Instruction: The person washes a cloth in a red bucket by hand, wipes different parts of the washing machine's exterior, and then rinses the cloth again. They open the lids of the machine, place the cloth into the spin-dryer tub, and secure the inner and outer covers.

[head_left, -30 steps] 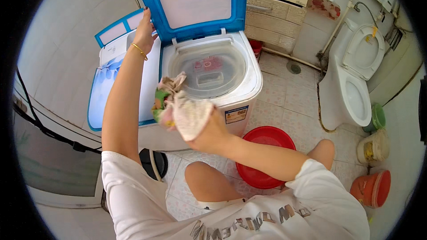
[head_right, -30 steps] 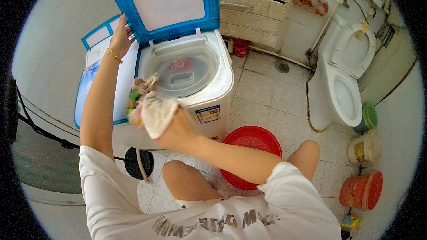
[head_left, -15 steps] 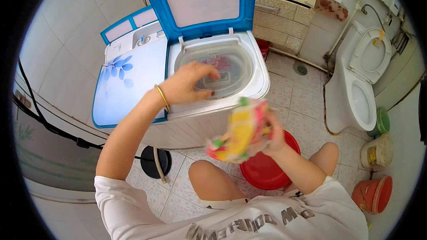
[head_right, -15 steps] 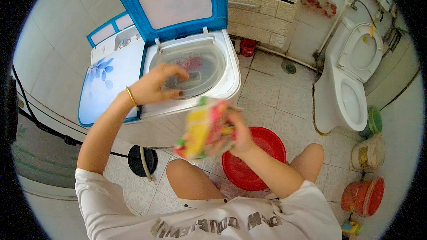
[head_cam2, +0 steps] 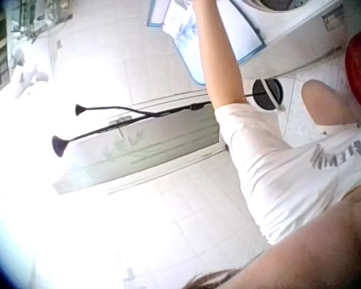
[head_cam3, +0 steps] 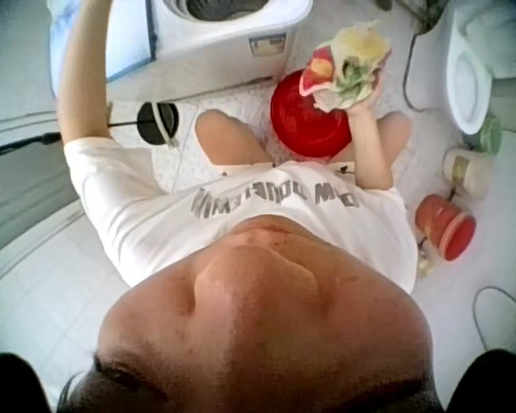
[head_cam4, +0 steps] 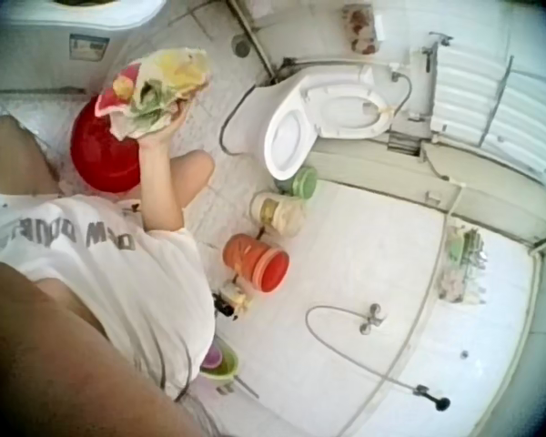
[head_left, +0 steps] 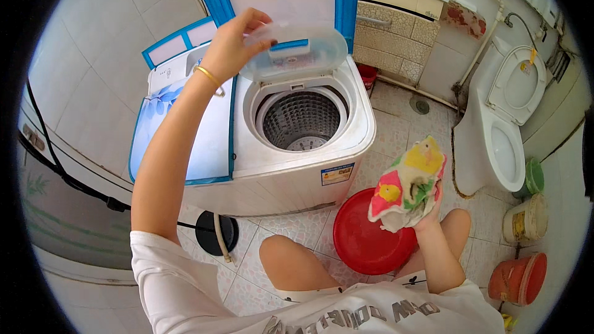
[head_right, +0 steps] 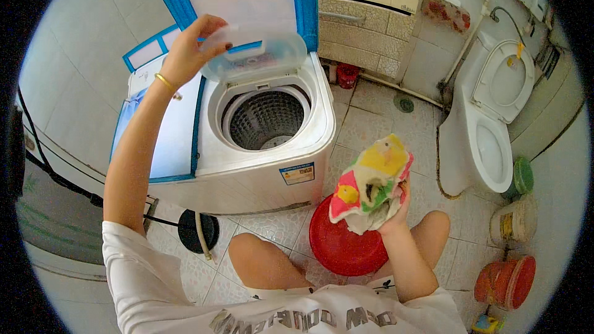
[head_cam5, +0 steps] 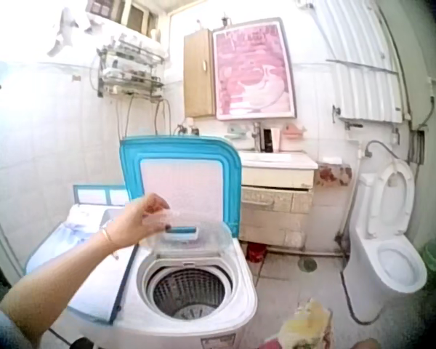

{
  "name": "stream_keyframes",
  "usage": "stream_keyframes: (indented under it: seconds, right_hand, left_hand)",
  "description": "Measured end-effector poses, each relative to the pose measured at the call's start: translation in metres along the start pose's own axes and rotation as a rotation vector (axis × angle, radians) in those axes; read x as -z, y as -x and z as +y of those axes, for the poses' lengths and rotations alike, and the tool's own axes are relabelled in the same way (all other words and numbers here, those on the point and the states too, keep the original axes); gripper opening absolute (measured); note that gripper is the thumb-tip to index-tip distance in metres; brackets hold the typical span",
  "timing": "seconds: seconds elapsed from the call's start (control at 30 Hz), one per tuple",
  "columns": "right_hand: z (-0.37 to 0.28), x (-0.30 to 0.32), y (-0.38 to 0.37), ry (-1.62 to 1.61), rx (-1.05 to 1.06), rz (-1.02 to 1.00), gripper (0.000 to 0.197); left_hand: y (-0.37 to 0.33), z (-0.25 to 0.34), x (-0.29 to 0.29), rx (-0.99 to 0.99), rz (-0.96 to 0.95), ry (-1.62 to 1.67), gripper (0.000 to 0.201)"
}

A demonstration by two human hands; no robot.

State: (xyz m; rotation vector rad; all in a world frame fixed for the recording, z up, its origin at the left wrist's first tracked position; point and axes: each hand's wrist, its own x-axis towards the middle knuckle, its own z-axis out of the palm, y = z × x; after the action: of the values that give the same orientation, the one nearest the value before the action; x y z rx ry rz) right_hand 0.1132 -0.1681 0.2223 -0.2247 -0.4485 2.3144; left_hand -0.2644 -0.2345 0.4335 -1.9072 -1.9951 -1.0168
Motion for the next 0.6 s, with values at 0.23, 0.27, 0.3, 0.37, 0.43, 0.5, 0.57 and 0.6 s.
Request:
stream_keyframes:
  seconds: [0.23, 0.27, 0.3, 0.37, 0.43, 0.5, 0.57, 0.6]
  right_hand:
    - [-0.020, -0.025, -0.013, 0.007, 0.058, -0.059, 0.049]
    - [-0.026, -0.031, -0.018, 0.050, 0.100, -0.157, 0.050]
    - [-0.030, -0.037, -0.024, 0.088, 0.133, -0.254, 0.052]
    - [-0.043, -0.061, -0.043, 0.268, 0.229, -0.220, 0.052]
    - [-0.046, -0.083, -0.074, 0.544, 0.378, -0.244, 0.051]
    - [-0.036, -0.116, -0.115, 0.878, 0.481, -0.449, 0.043]
    - [-0.013, -0.153, -0.157, 1.055, 0.573, -0.644, 0.036]
    - [-0.004, -0.173, -0.185, 1.301, 0.991, -0.704, 0.039]
  left_hand:
    - [-0.014, -0.054, -0.025, 0.087, 0.370, 0.006, 0.028]
    - [-0.013, -0.050, -0.030, 0.054, 0.431, -0.043, 0.026]
    - [-0.010, -0.050, -0.034, 0.027, 0.489, -0.099, 0.025]
    - [-0.009, -0.049, -0.038, -0.008, 0.518, -0.083, 0.024]
    - [-0.006, -0.051, -0.037, -0.046, 0.544, -0.076, 0.024]
    - [-0.003, -0.053, -0.035, -0.054, 0.531, -0.084, 0.020]
    - [-0.002, -0.060, -0.035, -0.062, 0.530, -0.060, 0.020]
    - [-0.006, -0.059, -0.037, -0.076, 0.527, -0.028, 0.020]
